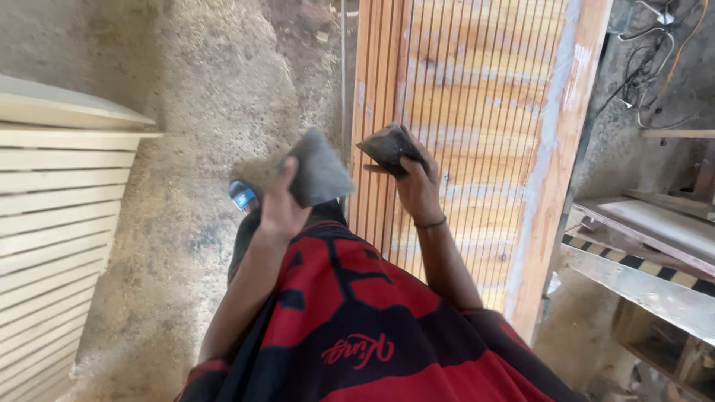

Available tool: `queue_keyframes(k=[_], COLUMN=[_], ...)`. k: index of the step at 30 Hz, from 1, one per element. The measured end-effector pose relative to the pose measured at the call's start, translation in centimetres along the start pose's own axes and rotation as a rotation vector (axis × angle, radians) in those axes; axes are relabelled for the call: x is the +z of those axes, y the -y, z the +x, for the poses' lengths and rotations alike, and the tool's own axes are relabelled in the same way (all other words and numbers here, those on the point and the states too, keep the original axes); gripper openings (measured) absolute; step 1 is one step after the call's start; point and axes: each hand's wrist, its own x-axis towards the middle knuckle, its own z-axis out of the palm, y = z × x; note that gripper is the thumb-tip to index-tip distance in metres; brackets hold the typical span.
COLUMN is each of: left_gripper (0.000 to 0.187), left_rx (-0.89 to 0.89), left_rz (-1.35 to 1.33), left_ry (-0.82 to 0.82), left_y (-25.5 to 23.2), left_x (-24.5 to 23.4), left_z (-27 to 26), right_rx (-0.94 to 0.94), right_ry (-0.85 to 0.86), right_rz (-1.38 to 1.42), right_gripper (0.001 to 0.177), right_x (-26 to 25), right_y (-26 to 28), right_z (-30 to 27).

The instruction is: The person sands a slatted wooden panel using a sanding block, moving along the length of the panel. They briefly walk to a nearby table to pick up a small container and a stick, then return to continue sanding the same panel.

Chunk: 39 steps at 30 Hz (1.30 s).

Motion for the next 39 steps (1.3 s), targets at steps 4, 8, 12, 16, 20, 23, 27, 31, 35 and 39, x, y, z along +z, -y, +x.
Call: queue_keyframes(k=[4, 8, 12, 16, 20, 23, 27, 31, 35, 39], left_gripper=[0.048, 0.043, 0.040, 0.041, 0.039, 0.037, 0.034, 0.036, 0.034, 0.038], left_rx=[-0.086, -0.048, -0.049, -0.036, -0.061, -0.054, -0.090, -0.044, -0.179, -0.468], left_rz=[0.107, 0.132, 0.168, 0.240, 0.240, 0.253, 0.255, 0.375, 0.272, 0.465], left_ry=[-0.154, -0.090, -0.005, 0.064, 0.204, 0.306, 0.311, 0.191, 0.151, 0.422], left_y=[1.1, 1.2, -0.7, -4.0, -8.5, -11.8, -15.7, -17.7, -19.2, -21.6], left_x=[3.1, 5.8, 7.5, 8.2, 7.3, 6.0, 3.0, 1.0, 0.1, 0.7], left_z=[0.9, 0.0, -1.4, -3.1, -5.1, -6.7, -9.0, -9.9, -10.6, -9.0], right_rx=[-0.338, -0.638, -0.778, -0.907, -0.972, -1.029, -0.961, -0.896, -0.717, -0.532], right_ry=[0.024, 0.037, -0.091, -0.114, -0.206, -0.247, -0.374, -0.484, -0.518, -0.702], right_rz=[-0.159, -0.497, -0.633, -0.636, -0.967, -1.145, -1.316, -1.414, -1.442, -1.006], right_gripper=[0.051, 0.048, 0.045, 0.043, 0.038, 0.036, 0.038, 0.044, 0.043, 0.032], right_x=[5.5, 9.0, 12.4, 17.0, 22.6, 26.4, 31.3, 34.1, 34.5, 33.7], right_y=[1.7, 3.4, 2.5, 0.2, -2.4, -4.0, -6.7, -8.6, -10.1, -11.6], right_z=[-3.3, -6.0, -8.0, -8.8, -9.5, -9.5, -10.4, -11.3, -13.6, -16.5])
